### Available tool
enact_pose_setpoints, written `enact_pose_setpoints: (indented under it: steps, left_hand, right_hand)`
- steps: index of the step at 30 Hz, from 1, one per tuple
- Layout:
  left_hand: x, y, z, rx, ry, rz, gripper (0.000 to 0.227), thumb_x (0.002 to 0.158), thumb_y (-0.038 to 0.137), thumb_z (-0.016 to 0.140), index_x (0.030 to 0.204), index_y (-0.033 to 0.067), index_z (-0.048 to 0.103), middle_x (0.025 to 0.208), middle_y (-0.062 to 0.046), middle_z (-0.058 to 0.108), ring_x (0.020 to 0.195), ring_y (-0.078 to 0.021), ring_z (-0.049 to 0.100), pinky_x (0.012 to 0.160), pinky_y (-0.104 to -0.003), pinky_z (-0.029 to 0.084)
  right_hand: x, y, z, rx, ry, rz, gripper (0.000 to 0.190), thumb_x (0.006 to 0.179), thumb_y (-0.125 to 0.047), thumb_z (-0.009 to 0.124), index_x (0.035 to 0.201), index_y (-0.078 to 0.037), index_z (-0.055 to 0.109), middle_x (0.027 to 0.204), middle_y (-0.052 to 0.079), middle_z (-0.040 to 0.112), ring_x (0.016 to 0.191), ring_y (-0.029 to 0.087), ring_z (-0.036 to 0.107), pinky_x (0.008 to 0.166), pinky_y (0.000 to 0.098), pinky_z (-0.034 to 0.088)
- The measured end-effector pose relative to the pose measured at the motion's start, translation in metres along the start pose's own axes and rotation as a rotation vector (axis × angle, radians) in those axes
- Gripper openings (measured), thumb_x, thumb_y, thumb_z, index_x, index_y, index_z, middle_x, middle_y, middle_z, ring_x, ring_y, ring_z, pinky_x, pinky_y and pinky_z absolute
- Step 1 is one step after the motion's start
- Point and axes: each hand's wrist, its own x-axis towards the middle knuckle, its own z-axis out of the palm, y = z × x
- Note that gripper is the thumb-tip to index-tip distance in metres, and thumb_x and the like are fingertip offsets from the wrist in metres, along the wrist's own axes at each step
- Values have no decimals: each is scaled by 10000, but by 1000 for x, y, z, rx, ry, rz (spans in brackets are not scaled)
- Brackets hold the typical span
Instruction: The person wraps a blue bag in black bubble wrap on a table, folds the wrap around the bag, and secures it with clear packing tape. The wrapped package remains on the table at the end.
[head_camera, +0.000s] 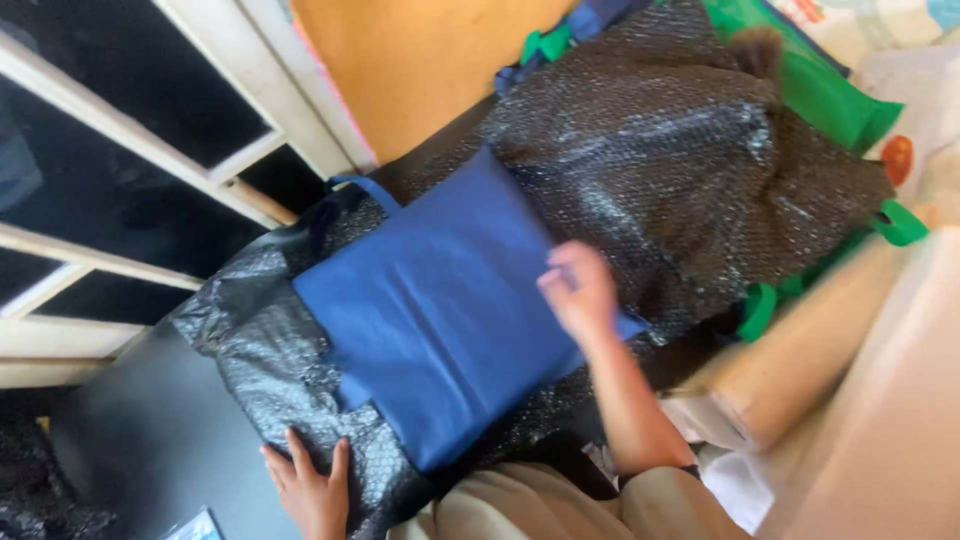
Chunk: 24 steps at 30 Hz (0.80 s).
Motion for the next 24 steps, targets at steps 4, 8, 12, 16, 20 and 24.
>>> enact_pose_setpoints:
  steps: [4, 8, 12, 16, 20, 24]
  left_hand:
    - [-12, 7, 36, 292, 325, 223, 831, 908, 630, 509, 1611, 195, 423, 1688, -277, 281, 1496, -570, 257, 1083, -727, 287]
    - [-11, 15, 48, 376, 311, 152, 852, 945, 712, 390, 1621, 193, 400, 1711, -216, 261, 1542, -507, 195, 1106, -762, 187]
    - [-9, 23, 42, 341, 258, 78, 861, 930, 733, 373, 1618, 216, 377, 1714, -171, 239, 1555, -466, 158, 1136, -735, 145]
    - [-5, 24, 36, 311, 217, 53, 883, 906, 764, 363, 1625, 252, 338, 1720, -128, 212, 1562, -438, 137, 1165, -694, 118]
    - [-21, 35, 29, 69, 363, 195, 885, 893, 643, 568, 1589, 118, 418, 1699, -240, 205, 1556, -488, 115, 1200, -684, 61]
    - [-16, 25, 34, -190, 554, 435, 556, 906, 287, 778, 1366, 31, 601, 1572, -270, 438, 1466, -426, 413, 1182, -522, 368]
  right_hand:
    - [21, 180, -163, -395, 956, -8, 660, 772, -130, 917, 1278, 26, 524, 1275, 205, 547, 1191, 369, 547, 1064, 458, 403]
    - [26, 263, -251, -45, 1278, 752, 1101, 744, -332, 1058, 1528, -97, 322, 1538, 237, 392, 1392, 370, 513, 1147, 455, 477]
    - [34, 217, -262, 278, 1143, 829, 888, 749, -294, 972, 1441, -120, 442, 1396, 72, 660, 1221, 199, 711, 1035, 313, 618]
    - [47, 103, -222, 471, 855, 760, 551, 745, -308, 871, 1232, -142, 674, 1168, -6, 759, 992, 139, 721, 763, 340, 567]
    - [29, -76, -130, 292, 267, 588, 484, 725, -300, 798, 1159, -99, 727, 1097, 25, 746, 993, 180, 699, 974, 351, 528]
    - [-33, -112, -12, -93, -973, 650, 835, 701, -440, 826, 1467, -251, 551, 1534, -20, 555, 1402, 181, 505, 1268, 359, 296]
